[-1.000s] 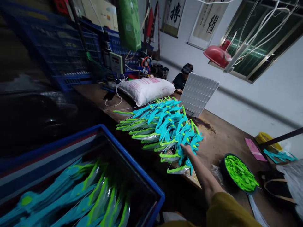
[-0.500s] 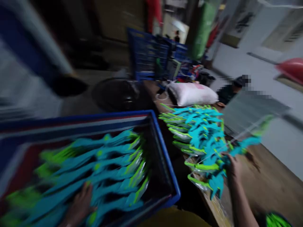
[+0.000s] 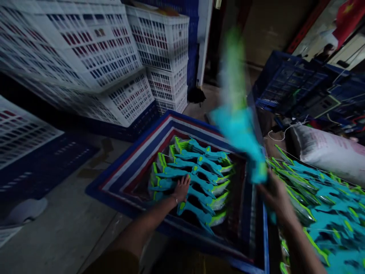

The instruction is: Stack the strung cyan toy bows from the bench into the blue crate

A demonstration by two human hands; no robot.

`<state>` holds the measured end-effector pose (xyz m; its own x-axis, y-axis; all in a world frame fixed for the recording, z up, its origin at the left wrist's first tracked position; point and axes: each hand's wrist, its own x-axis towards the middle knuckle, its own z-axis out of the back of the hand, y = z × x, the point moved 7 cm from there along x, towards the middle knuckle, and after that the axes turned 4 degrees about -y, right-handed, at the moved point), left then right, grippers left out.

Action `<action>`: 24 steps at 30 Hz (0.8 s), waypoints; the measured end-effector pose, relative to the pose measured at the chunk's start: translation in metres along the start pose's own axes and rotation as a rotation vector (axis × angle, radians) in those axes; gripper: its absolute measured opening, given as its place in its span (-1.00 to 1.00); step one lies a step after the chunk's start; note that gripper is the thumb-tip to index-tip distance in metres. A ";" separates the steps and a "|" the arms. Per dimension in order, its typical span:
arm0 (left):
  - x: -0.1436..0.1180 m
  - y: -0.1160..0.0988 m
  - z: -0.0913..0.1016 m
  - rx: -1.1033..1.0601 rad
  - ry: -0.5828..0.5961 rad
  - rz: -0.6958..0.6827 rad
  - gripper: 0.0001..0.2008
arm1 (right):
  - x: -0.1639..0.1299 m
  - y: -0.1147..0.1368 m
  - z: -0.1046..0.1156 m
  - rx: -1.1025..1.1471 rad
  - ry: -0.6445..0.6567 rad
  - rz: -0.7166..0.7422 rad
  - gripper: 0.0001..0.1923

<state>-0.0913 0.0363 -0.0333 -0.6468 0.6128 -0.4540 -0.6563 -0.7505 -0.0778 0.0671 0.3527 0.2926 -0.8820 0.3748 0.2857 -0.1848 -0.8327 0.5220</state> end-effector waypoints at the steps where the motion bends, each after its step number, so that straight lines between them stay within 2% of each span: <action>1: 0.001 0.000 -0.002 -0.006 -0.003 -0.002 0.40 | 0.013 0.018 -0.045 -0.090 0.114 0.060 -0.59; 2: 0.002 0.001 -0.005 -0.012 -0.005 -0.002 0.38 | 0.024 0.031 -0.096 -0.219 0.227 0.086 -0.66; 4: 0.004 0.002 -0.009 -0.023 -0.007 -0.009 0.35 | 0.034 0.039 -0.198 -0.470 0.467 0.069 -0.74; 6: 0.004 0.002 -0.014 -0.032 -0.011 -0.025 0.36 | 0.036 0.039 -0.279 -0.527 0.560 0.054 -0.73; 8: 0.004 0.003 -0.018 -0.037 -0.016 -0.046 0.40 | 0.035 0.030 -0.337 -0.526 0.604 0.044 -0.71; 10: 0.004 0.003 -0.022 -0.036 -0.014 -0.064 0.40 | 0.034 0.018 -0.375 -0.525 0.633 0.032 -0.69; 13: 0.000 0.005 -0.024 -0.056 -0.005 -0.088 0.39 | 0.035 0.002 -0.411 -0.530 0.654 0.002 -0.65; 17: -0.009 0.010 -0.015 -0.177 0.018 -0.111 0.33 | 0.035 -0.006 -0.434 -0.553 0.683 -0.032 -0.66; 19: -0.010 0.015 -0.002 -0.266 -0.005 -0.108 0.13 | 0.034 -0.006 -0.436 -0.566 0.696 -0.037 -0.70; 21: -0.002 0.023 0.019 -0.324 -0.084 -0.081 -0.13 | 0.034 -0.005 -0.435 -0.576 0.706 -0.042 -0.71; 24: 0.026 0.034 0.046 -0.328 -0.251 -0.043 -0.25 | 0.040 0.001 -0.432 -0.565 0.711 -0.049 -0.66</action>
<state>-0.1482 0.0387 -0.0066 -0.7229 0.6559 -0.2171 -0.5524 -0.7374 -0.3886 -0.1557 0.1906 -0.0428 -0.8925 0.2308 -0.3874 -0.2486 -0.9686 -0.0043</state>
